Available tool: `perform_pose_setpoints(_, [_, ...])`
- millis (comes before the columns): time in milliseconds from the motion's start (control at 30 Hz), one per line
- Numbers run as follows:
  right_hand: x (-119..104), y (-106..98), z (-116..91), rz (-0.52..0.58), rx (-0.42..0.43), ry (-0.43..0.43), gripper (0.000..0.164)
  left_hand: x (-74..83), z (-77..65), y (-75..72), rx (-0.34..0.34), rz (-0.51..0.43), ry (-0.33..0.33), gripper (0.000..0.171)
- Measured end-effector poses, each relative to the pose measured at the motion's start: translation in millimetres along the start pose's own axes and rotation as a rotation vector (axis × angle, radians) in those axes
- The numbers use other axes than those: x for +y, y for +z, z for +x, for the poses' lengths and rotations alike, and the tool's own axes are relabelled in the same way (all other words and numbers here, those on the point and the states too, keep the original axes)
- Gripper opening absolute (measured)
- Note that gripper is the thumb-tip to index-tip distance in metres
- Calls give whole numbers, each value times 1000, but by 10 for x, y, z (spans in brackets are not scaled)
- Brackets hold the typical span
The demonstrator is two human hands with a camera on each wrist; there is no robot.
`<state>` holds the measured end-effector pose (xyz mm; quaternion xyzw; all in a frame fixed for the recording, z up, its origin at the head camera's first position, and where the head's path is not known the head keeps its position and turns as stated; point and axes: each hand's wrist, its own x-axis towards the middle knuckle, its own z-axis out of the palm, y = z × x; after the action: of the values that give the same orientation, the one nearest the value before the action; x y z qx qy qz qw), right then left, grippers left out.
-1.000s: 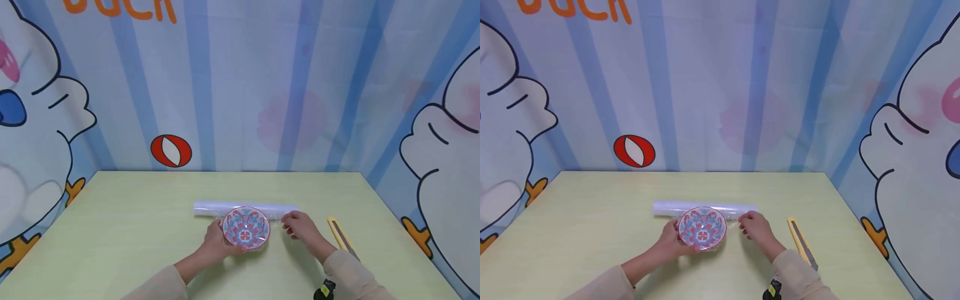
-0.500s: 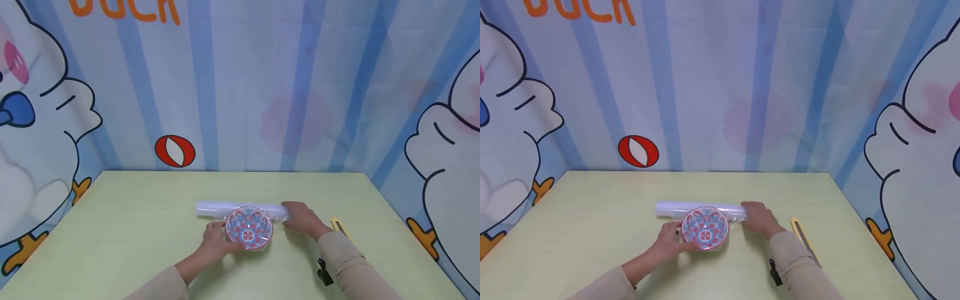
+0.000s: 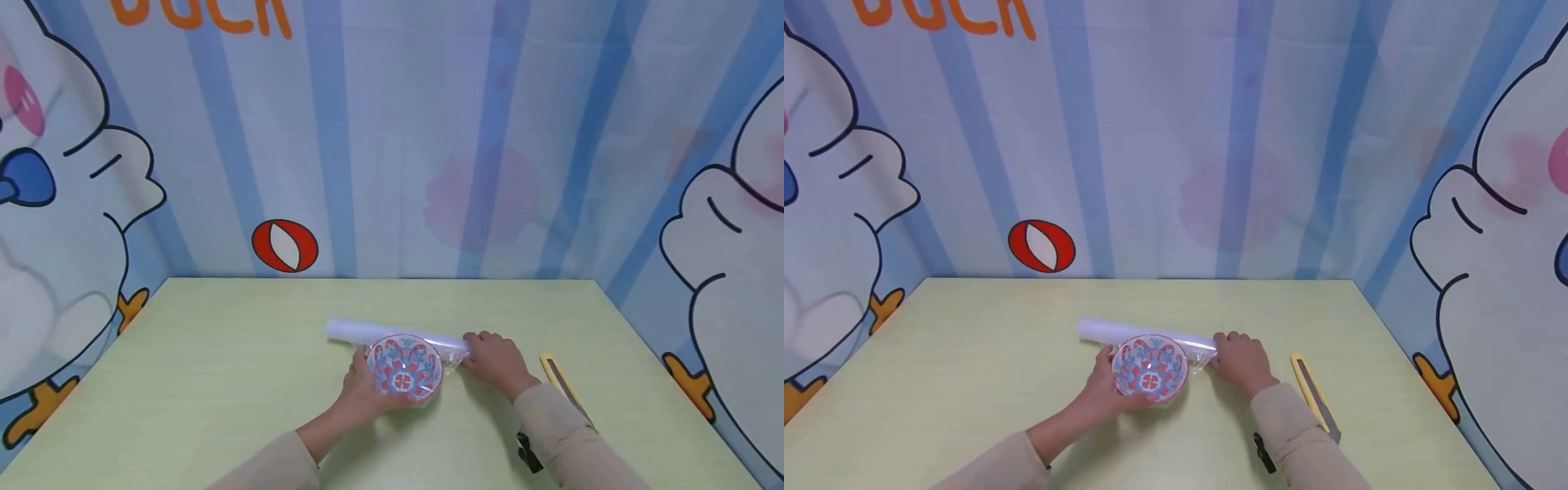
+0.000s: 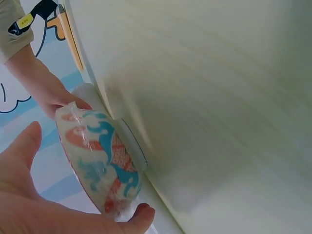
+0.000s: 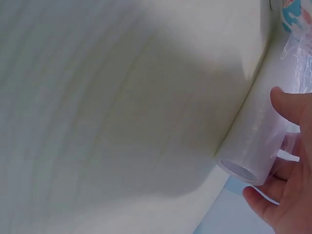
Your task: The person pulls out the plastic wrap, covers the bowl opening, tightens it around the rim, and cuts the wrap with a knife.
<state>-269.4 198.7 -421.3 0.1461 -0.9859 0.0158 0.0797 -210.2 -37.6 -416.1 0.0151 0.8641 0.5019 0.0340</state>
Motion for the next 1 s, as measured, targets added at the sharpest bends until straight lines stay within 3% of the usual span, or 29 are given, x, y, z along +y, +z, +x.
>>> perform_pose_setpoints(233, [-20, -38, -129, 44, -113, 76, 42, -22, 63, -3, -3, 93, -6, 115])
perform_pose_setpoints(367, [-22, -53, -202, 55, -105, 105, 46, -56, 117, -49, -45, 128, -2, 113])
perform_pose_setpoints(567, [-27, -84, -310, 97, -87, 109, 37, -65, 189, -173, -77, 180, 20, 110])
perform_pose_setpoints(767, [-95, -105, -403, 88, -66, 125, 36, -79, 214, -275, -113, 198, 72, 104])
perform_pose_setpoints(1000, [-144, -147, -470, 87, -124, 134, 45, -86, 203, -268, -126, 200, 89, 100])
